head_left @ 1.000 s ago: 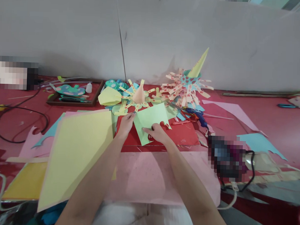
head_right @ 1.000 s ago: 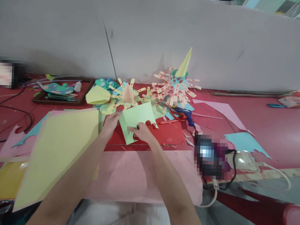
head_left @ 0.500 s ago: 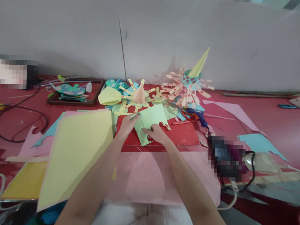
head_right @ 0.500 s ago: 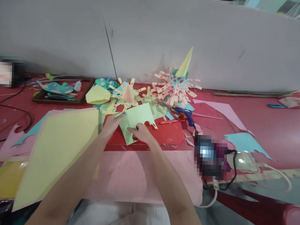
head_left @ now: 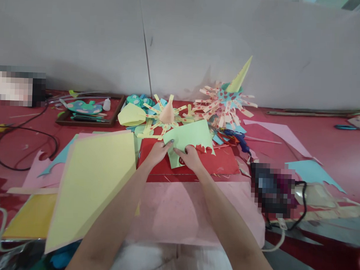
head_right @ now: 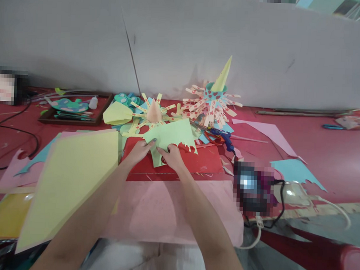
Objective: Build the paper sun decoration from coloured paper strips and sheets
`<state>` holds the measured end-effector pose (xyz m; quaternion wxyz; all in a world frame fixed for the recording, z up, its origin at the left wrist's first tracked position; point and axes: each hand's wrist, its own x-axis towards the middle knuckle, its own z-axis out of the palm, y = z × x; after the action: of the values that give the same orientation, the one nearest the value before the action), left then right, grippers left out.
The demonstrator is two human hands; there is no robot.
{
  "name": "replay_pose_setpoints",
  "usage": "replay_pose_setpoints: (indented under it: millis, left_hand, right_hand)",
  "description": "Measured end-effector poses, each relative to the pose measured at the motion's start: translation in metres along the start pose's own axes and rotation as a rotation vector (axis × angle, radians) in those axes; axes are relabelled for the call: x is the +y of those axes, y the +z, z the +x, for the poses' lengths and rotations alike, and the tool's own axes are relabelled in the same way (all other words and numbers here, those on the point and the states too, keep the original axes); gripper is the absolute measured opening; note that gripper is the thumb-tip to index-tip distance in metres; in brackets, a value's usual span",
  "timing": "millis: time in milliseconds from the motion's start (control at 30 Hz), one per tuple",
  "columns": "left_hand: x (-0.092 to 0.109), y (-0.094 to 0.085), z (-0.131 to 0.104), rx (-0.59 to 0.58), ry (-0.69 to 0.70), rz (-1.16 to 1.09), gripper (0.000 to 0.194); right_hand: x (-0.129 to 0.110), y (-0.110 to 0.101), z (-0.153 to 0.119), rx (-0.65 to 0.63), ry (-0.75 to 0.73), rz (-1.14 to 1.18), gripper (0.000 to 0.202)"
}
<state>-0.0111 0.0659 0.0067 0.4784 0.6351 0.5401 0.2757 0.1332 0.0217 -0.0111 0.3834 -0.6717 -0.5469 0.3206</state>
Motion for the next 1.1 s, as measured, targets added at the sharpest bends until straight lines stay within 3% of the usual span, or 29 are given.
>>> replay_pose_setpoints:
  millis: [433,667,900,1100]
  left_hand:
    - [-0.0013,0.0026,0.0016,-0.126,0.085,0.014,0.043]
    - [0.0002,0.0023,0.0002,-0.061,0.126,0.010,0.043]
    - [-0.0003,-0.0009,-0.0005,-0.170,0.097,-0.135,0.038]
    - [0.0040,0.0001,-0.0020,-0.083,0.135,-0.007,0.045]
  right_hand:
    - [-0.0008,-0.0026,0.0015,0.136,0.029,0.123,0.047]
    - [-0.0037,-0.0047,-0.0019,-0.106,0.068,0.349,0.038]
    - [-0.0032,-0.0036,-0.0006,-0.106,0.137,0.432,0.042]
    - [-0.0043,-0.0042,-0.0003,-0.114,0.118,0.431,0.043]
